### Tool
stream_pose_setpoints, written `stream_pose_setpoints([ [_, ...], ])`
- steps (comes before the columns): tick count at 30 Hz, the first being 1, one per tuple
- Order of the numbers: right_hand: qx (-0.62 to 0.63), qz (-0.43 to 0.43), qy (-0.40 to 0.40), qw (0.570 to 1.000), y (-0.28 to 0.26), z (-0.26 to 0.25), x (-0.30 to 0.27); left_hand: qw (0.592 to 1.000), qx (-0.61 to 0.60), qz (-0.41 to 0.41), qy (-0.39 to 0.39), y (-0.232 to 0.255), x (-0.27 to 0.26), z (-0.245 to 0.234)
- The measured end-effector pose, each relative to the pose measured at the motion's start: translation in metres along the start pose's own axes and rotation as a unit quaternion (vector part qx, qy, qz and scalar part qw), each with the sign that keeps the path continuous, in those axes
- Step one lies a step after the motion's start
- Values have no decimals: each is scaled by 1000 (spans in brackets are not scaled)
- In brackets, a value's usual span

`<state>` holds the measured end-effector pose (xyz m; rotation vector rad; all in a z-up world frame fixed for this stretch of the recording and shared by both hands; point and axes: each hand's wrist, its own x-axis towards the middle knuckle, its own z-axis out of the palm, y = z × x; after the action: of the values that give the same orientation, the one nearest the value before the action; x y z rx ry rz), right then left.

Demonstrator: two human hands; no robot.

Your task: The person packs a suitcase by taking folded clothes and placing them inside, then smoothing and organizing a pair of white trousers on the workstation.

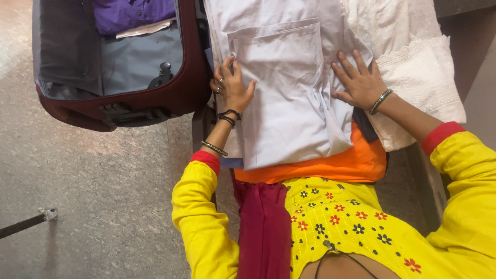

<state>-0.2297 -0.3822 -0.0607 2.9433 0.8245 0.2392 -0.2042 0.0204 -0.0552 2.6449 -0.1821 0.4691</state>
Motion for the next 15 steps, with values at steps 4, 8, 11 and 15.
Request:
stream_pose_setpoints([
  [4,6,-2,7,1000,0,0,0,996,62,58,31,9,-3,-9],
  [8,24,2,7,1000,0,-1,0,986,-123,106,43,18,-4,-8],
  [11,62,17,-17,998,2,-3,6,979,-184,66,56,34,-13,-19],
  [15,149,77,-75,983,2,-14,13,960,-272,42,50,61,-20,-46],
])
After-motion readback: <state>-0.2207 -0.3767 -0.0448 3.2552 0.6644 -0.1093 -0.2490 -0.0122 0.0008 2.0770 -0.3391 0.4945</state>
